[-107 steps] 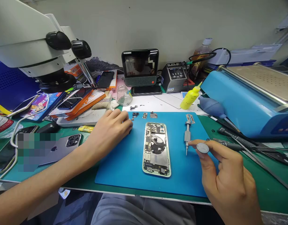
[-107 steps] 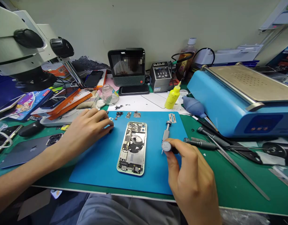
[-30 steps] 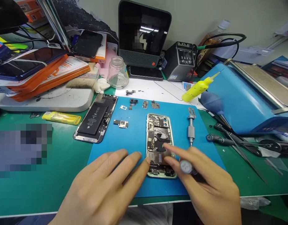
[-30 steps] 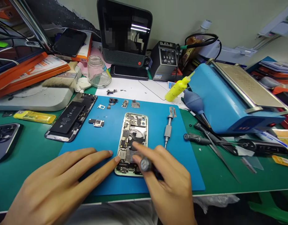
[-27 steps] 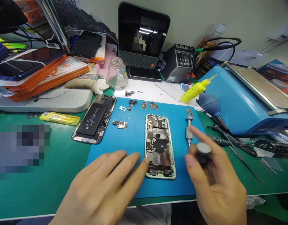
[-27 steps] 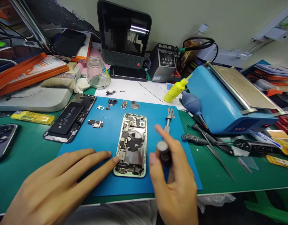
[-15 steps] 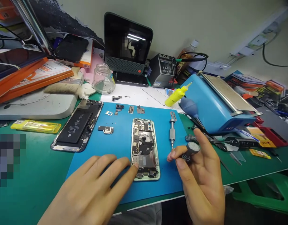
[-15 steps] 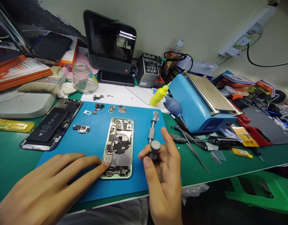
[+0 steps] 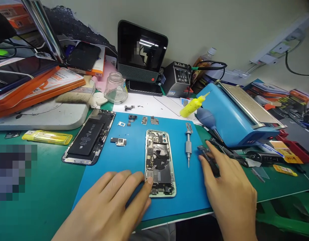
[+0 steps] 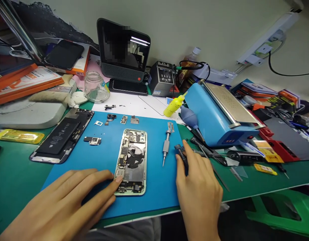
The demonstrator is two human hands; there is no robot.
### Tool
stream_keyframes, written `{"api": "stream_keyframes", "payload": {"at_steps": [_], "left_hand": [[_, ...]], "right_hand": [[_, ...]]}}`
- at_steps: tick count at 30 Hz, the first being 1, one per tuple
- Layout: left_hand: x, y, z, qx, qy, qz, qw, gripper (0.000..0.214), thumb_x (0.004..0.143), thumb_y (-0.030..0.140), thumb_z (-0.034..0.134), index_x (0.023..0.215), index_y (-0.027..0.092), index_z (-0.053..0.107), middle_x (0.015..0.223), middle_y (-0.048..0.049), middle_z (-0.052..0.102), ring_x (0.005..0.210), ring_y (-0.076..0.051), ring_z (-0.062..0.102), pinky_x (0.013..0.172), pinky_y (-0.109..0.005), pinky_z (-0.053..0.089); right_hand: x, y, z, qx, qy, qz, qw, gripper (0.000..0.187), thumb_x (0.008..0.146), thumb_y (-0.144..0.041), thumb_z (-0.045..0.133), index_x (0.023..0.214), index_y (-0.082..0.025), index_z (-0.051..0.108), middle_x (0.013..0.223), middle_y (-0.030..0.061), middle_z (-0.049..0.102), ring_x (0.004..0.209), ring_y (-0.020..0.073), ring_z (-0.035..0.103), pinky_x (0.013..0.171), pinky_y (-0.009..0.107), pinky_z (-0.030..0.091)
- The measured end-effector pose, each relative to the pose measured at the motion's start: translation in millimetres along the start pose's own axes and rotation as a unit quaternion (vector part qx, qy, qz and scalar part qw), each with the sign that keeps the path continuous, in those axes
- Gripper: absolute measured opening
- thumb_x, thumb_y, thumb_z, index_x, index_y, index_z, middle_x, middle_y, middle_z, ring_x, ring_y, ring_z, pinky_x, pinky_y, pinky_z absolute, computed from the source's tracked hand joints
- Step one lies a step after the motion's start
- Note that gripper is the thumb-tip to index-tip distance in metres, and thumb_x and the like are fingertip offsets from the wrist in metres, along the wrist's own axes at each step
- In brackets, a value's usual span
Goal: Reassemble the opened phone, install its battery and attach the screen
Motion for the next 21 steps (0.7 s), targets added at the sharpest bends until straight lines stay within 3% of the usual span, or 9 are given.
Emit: {"api": "stream_keyframes", "payload": {"at_steps": [3, 7, 12, 17, 21], "left_hand": [[2.1, -0.7, -2.5, 0.009, 0.017, 0.012, 1.000, 0.028, 0.117, 0.029, 0.055, 0.132, 0.019, 0.077, 0.120, -0.0037, 0.082, 0.108, -0.023, 0.073, 0.091, -0.039, 0.048], [2.9, -0.4, -1.2, 0.025, 0.016, 0.015, 0.999, 0.031, 0.118, 0.028, 0.051, 0.134, 0.019, 0.076, 0.123, -0.0035, 0.082, 0.107, -0.022, 0.075, 0.091, -0.038, 0.051], [-1.6, -1.5, 1.9, 0.037, 0.007, 0.031, 0.999, 0.032, 0.117, 0.028, 0.054, 0.141, 0.019, 0.074, 0.137, -0.0079, 0.078, 0.108, -0.022, 0.075, 0.089, -0.037, 0.055], [-3.6, -3.6, 5.8, 0.045, 0.011, 0.034, 0.998, 0.032, 0.116, 0.030, 0.057, 0.141, 0.022, 0.074, 0.145, -0.0092, 0.075, 0.110, -0.023, 0.076, 0.085, -0.036, 0.056], [-1.4, -4.5, 4.9, 0.039, 0.024, 0.024, 0.999, 0.031, 0.116, 0.028, 0.055, 0.138, 0.022, 0.076, 0.142, -0.0069, 0.078, 0.112, -0.024, 0.075, 0.087, -0.037, 0.057]], "right_hand": [[10.0, -11.0, 4.5, -0.040, -0.012, -0.034, 0.999, 0.049, 0.115, -0.046, 0.046, 0.143, -0.016, 0.072, 0.119, 0.0148, 0.079, 0.105, 0.0357, 0.073, 0.082, 0.045, 0.052], [28.0, -25.0, 0.9, -0.026, 0.011, -0.042, 0.999, 0.043, 0.115, -0.044, 0.047, 0.116, -0.018, 0.082, 0.112, 0.0123, 0.077, 0.101, 0.0319, 0.067, 0.082, 0.042, 0.048], [49.3, -33.1, 17.2, 0.003, -0.063, -0.043, 0.997, 0.038, 0.109, -0.052, 0.062, 0.094, -0.021, 0.079, 0.098, 0.0084, 0.077, 0.094, 0.0307, 0.067, 0.073, 0.041, 0.042], [44.0, -37.7, 12.7, 0.215, -0.075, -0.010, 0.974, 0.014, 0.106, -0.039, 0.069, 0.104, -0.027, 0.075, 0.089, 0.0002, 0.071, 0.075, 0.0191, 0.062, 0.069, 0.033, 0.047], [27.2, -42.1, -2.7, 0.271, -0.034, -0.028, 0.962, 0.009, 0.108, -0.033, 0.069, 0.115, -0.030, 0.072, 0.099, -0.0011, 0.072, 0.084, 0.0164, 0.065, 0.075, 0.029, 0.050]]}}
Point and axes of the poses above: each hand's wrist, its own x-axis towards the middle knuckle, its own z-axis out of the palm, y = z × x, the point moved 7 cm from there along x, towards the middle knuckle
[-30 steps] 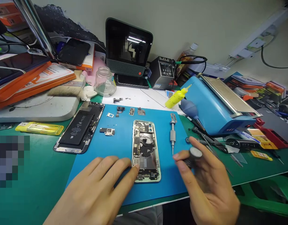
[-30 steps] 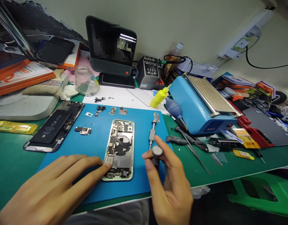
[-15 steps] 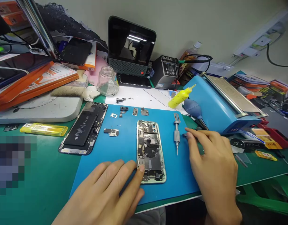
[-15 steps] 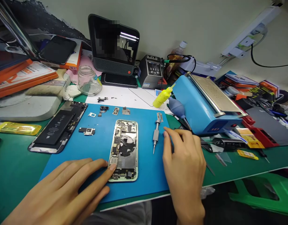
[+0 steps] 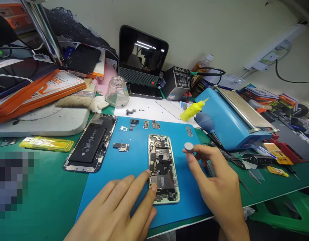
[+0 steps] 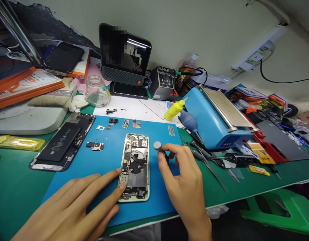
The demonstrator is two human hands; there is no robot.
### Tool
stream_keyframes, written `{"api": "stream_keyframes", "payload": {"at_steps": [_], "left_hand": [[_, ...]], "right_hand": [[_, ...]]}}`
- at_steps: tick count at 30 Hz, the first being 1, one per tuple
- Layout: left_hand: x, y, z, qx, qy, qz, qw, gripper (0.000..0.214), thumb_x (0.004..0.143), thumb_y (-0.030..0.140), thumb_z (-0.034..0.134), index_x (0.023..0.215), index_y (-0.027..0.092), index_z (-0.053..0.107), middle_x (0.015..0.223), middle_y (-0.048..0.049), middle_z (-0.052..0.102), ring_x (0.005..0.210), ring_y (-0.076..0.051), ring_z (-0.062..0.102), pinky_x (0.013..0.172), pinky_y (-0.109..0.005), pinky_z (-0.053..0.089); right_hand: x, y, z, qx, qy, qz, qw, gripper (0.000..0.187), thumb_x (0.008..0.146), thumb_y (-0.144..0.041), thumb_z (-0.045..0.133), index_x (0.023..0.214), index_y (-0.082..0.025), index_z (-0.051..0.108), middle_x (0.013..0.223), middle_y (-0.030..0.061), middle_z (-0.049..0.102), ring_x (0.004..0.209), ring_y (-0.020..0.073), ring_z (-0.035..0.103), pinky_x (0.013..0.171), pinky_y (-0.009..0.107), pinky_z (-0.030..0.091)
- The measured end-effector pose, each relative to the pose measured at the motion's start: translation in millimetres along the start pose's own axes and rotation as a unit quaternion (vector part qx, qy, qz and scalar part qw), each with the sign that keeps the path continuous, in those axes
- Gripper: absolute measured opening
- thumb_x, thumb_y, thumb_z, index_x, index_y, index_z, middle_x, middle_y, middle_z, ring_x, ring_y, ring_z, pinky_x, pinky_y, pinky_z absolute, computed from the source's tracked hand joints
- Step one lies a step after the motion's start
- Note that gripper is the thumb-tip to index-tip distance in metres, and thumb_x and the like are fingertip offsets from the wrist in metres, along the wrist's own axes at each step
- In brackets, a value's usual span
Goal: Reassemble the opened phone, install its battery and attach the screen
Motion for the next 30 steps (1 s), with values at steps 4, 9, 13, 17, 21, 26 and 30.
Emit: {"api": "stream_keyframes", "payload": {"at_steps": [4, 9, 13, 17, 21, 26, 30], "left_hand": [[0.6, -1.5, -0.5, -0.013, -0.002, -0.007, 1.000, 0.030, 0.116, 0.027, 0.055, 0.137, 0.023, 0.076, 0.142, -0.0058, 0.078, 0.113, -0.024, 0.075, 0.087, -0.037, 0.057], [-0.2, -3.0, 1.3, -0.022, -0.017, -0.010, 1.000, 0.031, 0.115, 0.026, 0.057, 0.140, 0.024, 0.075, 0.144, -0.0057, 0.077, 0.116, -0.025, 0.075, 0.089, -0.038, 0.059], [-1.6, -2.6, 1.0, -0.022, -0.022, -0.005, 1.000, 0.033, 0.115, 0.025, 0.055, 0.141, 0.024, 0.074, 0.145, -0.0064, 0.077, 0.117, -0.025, 0.075, 0.089, -0.037, 0.060], [-2.8, -2.5, 1.5, -0.018, -0.029, -0.008, 0.999, 0.033, 0.115, 0.025, 0.054, 0.142, 0.024, 0.074, 0.146, -0.0065, 0.076, 0.118, -0.025, 0.075, 0.091, -0.038, 0.060], [0.2, -3.9, 0.5, -0.029, -0.035, -0.012, 0.999, 0.033, 0.114, 0.024, 0.056, 0.142, 0.024, 0.074, 0.147, -0.0076, 0.075, 0.120, -0.026, 0.073, 0.090, -0.037, 0.060], [6.9, -12.8, -4.4, -0.078, -0.049, -0.050, 0.994, 0.032, 0.117, 0.028, 0.051, 0.136, 0.027, 0.077, 0.142, -0.0061, 0.076, 0.115, -0.023, 0.073, 0.082, -0.034, 0.061], [5.6, -12.9, -6.4, -0.079, -0.056, -0.047, 0.994, 0.032, 0.117, 0.028, 0.052, 0.140, 0.028, 0.075, 0.145, -0.0064, 0.074, 0.115, -0.023, 0.072, 0.082, -0.035, 0.062]], "right_hand": [[-11.0, -4.1, -5.4, 0.015, 0.011, -0.025, 1.000, 0.009, 0.108, -0.028, 0.068, 0.117, -0.030, 0.070, 0.108, 0.0008, 0.075, 0.101, 0.0176, 0.071, 0.086, 0.029, 0.053], [-16.4, -3.9, -7.6, 0.026, 0.018, -0.034, 0.999, 0.012, 0.108, -0.025, 0.068, 0.119, -0.027, 0.070, 0.111, 0.0027, 0.076, 0.105, 0.0193, 0.072, 0.093, 0.033, 0.055], [-18.2, -5.7, -8.8, 0.014, 0.033, -0.042, 0.998, 0.021, 0.107, -0.023, 0.068, 0.128, -0.027, 0.069, 0.112, 0.0039, 0.077, 0.108, 0.0223, 0.074, 0.092, 0.036, 0.058], [-18.7, -8.1, -6.9, 0.000, 0.033, -0.061, 0.998, 0.022, 0.107, -0.023, 0.068, 0.128, -0.028, 0.069, 0.110, 0.0039, 0.077, 0.107, 0.0231, 0.075, 0.087, 0.036, 0.059], [-21.6, -4.9, -10.0, 0.054, 0.076, -0.003, 0.996, 0.022, 0.106, -0.025, 0.070, 0.128, -0.028, 0.070, 0.111, 0.0045, 0.079, 0.105, 0.0239, 0.077, 0.089, 0.039, 0.062], [-31.0, -1.8, -14.9, 0.163, 0.156, 0.080, 0.971, 0.061, 0.104, -0.026, 0.075, 0.160, -0.031, 0.051, 0.122, 0.0062, 0.078, 0.101, 0.0230, 0.080, 0.088, 0.040, 0.067], [-35.0, -4.6, -13.6, 0.099, 0.150, 0.034, 0.983, 0.061, 0.106, -0.021, 0.070, 0.162, -0.034, 0.051, 0.131, 0.0069, 0.075, 0.106, 0.0222, 0.079, 0.094, 0.041, 0.065]]}}
Point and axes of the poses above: each hand's wrist, its own x-axis towards the middle knuckle, its own z-axis out of the palm, y = z × x, the point moved 7 cm from there along x, towards the middle knuckle
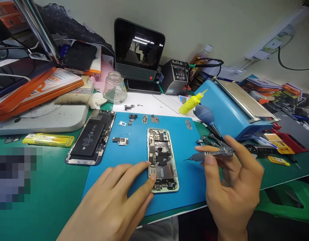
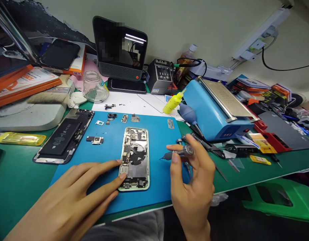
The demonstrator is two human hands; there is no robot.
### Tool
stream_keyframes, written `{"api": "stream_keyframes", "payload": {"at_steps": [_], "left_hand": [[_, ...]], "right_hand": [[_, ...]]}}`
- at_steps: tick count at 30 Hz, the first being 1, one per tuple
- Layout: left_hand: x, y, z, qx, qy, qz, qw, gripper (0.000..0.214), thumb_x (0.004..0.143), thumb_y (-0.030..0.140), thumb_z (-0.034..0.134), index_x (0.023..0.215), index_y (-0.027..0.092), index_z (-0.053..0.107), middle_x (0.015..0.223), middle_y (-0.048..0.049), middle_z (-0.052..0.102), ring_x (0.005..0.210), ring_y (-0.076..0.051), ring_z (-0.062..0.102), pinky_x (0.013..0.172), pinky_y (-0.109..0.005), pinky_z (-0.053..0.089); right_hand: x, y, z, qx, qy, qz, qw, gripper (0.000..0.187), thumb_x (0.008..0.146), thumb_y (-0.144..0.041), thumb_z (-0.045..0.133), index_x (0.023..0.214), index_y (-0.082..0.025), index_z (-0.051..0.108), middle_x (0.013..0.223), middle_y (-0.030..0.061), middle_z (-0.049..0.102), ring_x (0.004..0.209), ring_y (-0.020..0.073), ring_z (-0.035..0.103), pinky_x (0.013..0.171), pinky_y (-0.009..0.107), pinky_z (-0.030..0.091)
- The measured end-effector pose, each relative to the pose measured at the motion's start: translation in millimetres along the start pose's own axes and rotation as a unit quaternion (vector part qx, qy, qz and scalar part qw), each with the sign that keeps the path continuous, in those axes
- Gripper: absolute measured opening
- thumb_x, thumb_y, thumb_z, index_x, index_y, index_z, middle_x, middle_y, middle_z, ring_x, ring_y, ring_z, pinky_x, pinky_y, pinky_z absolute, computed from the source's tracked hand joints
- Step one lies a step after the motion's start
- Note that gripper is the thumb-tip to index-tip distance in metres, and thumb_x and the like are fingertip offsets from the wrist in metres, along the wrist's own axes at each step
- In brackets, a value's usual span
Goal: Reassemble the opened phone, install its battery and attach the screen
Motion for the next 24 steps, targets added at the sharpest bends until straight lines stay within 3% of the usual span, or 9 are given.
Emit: {"api": "stream_keyframes", "payload": {"at_steps": [5, 10, 12, 16, 19, 24], "left_hand": [[-3.1, 1.9, 3.3, 0.006, -0.011, 0.004, 1.000, 0.033, 0.115, 0.026, 0.054, 0.142, 0.027, 0.073, 0.149, -0.0076, 0.071, 0.118, -0.024, 0.070, 0.086, -0.036, 0.063], [2.6, 4.9, -1.6, 0.008, 0.003, -0.016, 1.000, 0.032, 0.116, 0.026, 0.054, 0.139, 0.026, 0.075, 0.148, -0.0095, 0.073, 0.121, -0.025, 0.071, 0.090, -0.038, 0.065], [4.9, 6.4, -4.8, 0.009, 0.028, -0.026, 0.999, 0.030, 0.115, 0.028, 0.055, 0.133, 0.025, 0.078, 0.151, -0.0120, 0.072, 0.125, -0.027, 0.071, 0.092, -0.040, 0.065], [5.8, 6.2, -3.0, 0.023, 0.056, -0.042, 0.997, 0.028, 0.114, 0.030, 0.057, 0.129, 0.028, 0.080, 0.150, -0.0127, 0.074, 0.129, -0.031, 0.073, 0.096, -0.047, 0.065], [5.9, 5.0, 0.2, 0.021, 0.062, -0.036, 0.997, 0.027, 0.113, 0.032, 0.060, 0.128, 0.027, 0.081, 0.142, -0.0120, 0.079, 0.130, -0.031, 0.075, 0.099, -0.046, 0.065], [9.5, 1.4, -1.3, 0.017, 0.075, -0.040, 0.996, 0.025, 0.111, 0.035, 0.063, 0.127, 0.027, 0.081, 0.140, -0.0110, 0.080, 0.130, -0.031, 0.077, 0.104, -0.049, 0.066]], "right_hand": [[-3.3, 3.8, 1.7, -0.046, -0.023, -0.010, 0.999, 0.053, 0.099, -0.025, 0.080, 0.149, -0.028, 0.062, 0.117, 0.0093, 0.081, 0.099, 0.0269, 0.081, 0.082, 0.043, 0.066], [2.3, -15.2, -0.9, 0.073, 0.049, 0.046, 0.995, 0.060, 0.097, -0.019, 0.081, 0.152, -0.032, 0.060, 0.108, 0.0064, 0.080, 0.089, 0.0275, 0.083, 0.069, 0.040, 0.071], [6.8, -23.5, 7.7, 0.119, 0.037, 0.067, 0.990, 0.062, 0.099, -0.020, 0.079, 0.154, -0.033, 0.056, 0.112, 0.0065, 0.080, 0.089, 0.0270, 0.084, 0.071, 0.040, 0.073], [15.7, -34.1, 44.0, 0.170, -0.101, 0.078, 0.977, 0.035, 0.103, -0.029, 0.076, 0.136, -0.036, 0.065, 0.126, 0.0030, 0.081, 0.106, 0.0243, 0.084, 0.090, 0.038, 0.074], [17.1, -42.2, 71.2, 0.175, -0.222, 0.052, 0.958, 0.014, 0.109, -0.030, 0.067, 0.121, -0.037, 0.069, 0.137, -0.0020, 0.079, 0.121, 0.0212, 0.081, 0.105, 0.038, 0.069], [14.6, -51.8, 92.1, 0.153, -0.298, 0.001, 0.942, 0.016, 0.114, -0.025, 0.056, 0.118, -0.034, 0.067, 0.144, -0.0031, 0.077, 0.134, 0.0152, 0.074, 0.108, 0.025, 0.064]]}}
Point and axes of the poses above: each hand's wrist, its own x-axis towards the middle knuckle, its own z-axis out of the palm, y = z × x, the point moved 7 cm from there along x, towards the middle knuckle
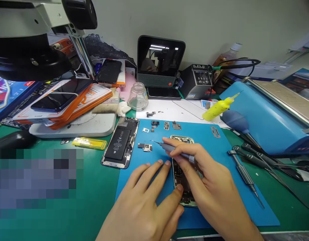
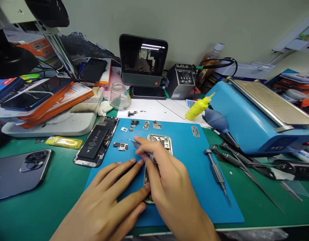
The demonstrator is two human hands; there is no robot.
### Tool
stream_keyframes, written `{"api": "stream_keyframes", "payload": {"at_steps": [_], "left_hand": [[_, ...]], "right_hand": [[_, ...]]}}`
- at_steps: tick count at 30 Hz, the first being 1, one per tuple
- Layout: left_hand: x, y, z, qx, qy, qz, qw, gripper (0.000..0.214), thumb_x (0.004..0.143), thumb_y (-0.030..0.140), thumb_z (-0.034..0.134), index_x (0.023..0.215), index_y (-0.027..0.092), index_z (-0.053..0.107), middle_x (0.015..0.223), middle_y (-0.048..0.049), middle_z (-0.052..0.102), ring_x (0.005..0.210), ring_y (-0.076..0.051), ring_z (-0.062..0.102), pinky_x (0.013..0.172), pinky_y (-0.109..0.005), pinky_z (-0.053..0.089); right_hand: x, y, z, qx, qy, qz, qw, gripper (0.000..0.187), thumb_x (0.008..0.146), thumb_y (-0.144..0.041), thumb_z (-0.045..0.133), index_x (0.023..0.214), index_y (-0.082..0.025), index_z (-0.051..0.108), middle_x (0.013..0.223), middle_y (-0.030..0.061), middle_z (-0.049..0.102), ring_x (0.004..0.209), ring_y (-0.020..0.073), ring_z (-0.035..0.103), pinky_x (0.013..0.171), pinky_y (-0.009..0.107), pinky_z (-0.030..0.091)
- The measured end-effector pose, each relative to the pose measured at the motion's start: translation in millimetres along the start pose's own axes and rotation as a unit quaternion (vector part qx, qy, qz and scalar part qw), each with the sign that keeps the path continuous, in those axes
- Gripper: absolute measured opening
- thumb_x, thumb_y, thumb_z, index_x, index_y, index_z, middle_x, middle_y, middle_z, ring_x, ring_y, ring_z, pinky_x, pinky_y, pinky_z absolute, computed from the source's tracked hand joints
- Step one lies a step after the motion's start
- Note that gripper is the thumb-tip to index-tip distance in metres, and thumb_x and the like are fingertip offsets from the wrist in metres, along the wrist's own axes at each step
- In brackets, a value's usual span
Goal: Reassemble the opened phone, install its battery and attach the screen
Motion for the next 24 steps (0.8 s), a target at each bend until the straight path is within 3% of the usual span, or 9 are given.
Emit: {"api": "stream_keyframes", "payload": {"at_steps": [4, 6, 9, 12, 15, 18, 24], "left_hand": [[1.9, -1.4, 0.1, -0.007, -0.008, -0.006, 1.000, 0.024, 0.110, 0.036, 0.065, 0.126, 0.029, 0.082, 0.141, -0.0134, 0.079, 0.132, -0.033, 0.076, 0.103, -0.051, 0.067], [0.9, -2.0, 0.1, -0.010, -0.009, -0.011, 1.000, 0.024, 0.111, 0.036, 0.065, 0.125, 0.029, 0.082, 0.145, -0.0159, 0.076, 0.135, -0.035, 0.074, 0.102, -0.053, 0.067], [-1.4, -2.1, -2.1, -0.016, 0.003, -0.016, 1.000, 0.024, 0.111, 0.037, 0.063, 0.124, 0.030, 0.083, 0.147, -0.0169, 0.075, 0.135, -0.036, 0.074, 0.099, -0.053, 0.067], [-2.1, -2.6, -2.3, -0.021, -0.011, -0.024, 0.999, 0.026, 0.113, 0.038, 0.061, 0.126, 0.031, 0.083, 0.148, -0.0148, 0.074, 0.135, -0.036, 0.074, 0.100, -0.054, 0.066], [-0.2, -2.4, -2.7, -0.016, -0.034, -0.021, 0.999, 0.029, 0.115, 0.039, 0.057, 0.127, 0.032, 0.083, 0.148, -0.0135, 0.075, 0.136, -0.035, 0.073, 0.099, -0.053, 0.065], [2.8, -1.1, -5.0, -0.013, -0.040, -0.012, 0.999, 0.031, 0.116, 0.039, 0.055, 0.125, 0.031, 0.084, 0.146, -0.0132, 0.076, 0.135, -0.035, 0.074, 0.098, -0.051, 0.065], [1.5, -0.4, -5.2, -0.015, -0.070, -0.015, 0.997, 0.032, 0.117, 0.039, 0.054, 0.123, 0.030, 0.083, 0.150, -0.0146, 0.073, 0.139, -0.035, 0.072, 0.101, -0.054, 0.062]], "right_hand": [[0.8, 2.5, 3.8, 0.001, -0.013, 0.007, 1.000, 0.017, 0.114, -0.026, 0.055, 0.117, -0.034, 0.069, 0.144, -0.0024, 0.077, 0.135, 0.0156, 0.074, 0.109, 0.025, 0.063], [-0.4, 2.3, -0.5, 0.024, 0.010, 0.018, 1.000, 0.014, 0.113, -0.029, 0.058, 0.118, -0.034, 0.071, 0.141, -0.0002, 0.078, 0.130, 0.0188, 0.077, 0.103, 0.028, 0.067], [-8.5, 4.7, -19.1, 0.124, 0.131, 0.058, 0.982, 0.023, 0.110, -0.035, 0.066, 0.132, -0.038, 0.065, 0.122, 0.0024, 0.083, 0.103, 0.0198, 0.084, 0.074, 0.025, 0.071], [-24.7, 14.6, -29.5, 0.254, 0.222, 0.113, 0.935, 0.036, 0.109, -0.039, 0.067, 0.144, -0.040, 0.057, 0.097, 0.0003, 0.081, 0.071, 0.0169, 0.077, 0.053, 0.023, 0.064], [-36.2, 24.2, -18.7, 0.351, 0.176, 0.162, 0.905, 0.036, 0.108, -0.041, 0.067, 0.143, -0.036, 0.060, 0.087, -0.0006, 0.076, 0.060, 0.0150, 0.071, 0.051, 0.025, 0.064], [-43.0, 29.6, -7.2, 0.389, 0.130, 0.185, 0.893, 0.045, 0.104, -0.038, 0.074, 0.146, -0.036, 0.061, 0.091, -0.0008, 0.076, 0.058, 0.0147, 0.073, 0.055, 0.027, 0.067], [-42.6, 32.5, -4.7, 0.357, 0.161, 0.168, 0.905, 0.046, 0.094, -0.030, 0.087, 0.135, -0.036, 0.069, 0.091, -0.0013, 0.077, 0.062, 0.0142, 0.075, 0.057, 0.023, 0.068]]}}
Point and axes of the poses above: each hand's wrist, its own x-axis towards the middle knuckle, its own z-axis out of the palm, y = z × x, the point moved 7 cm from there along x, towards the middle knuckle
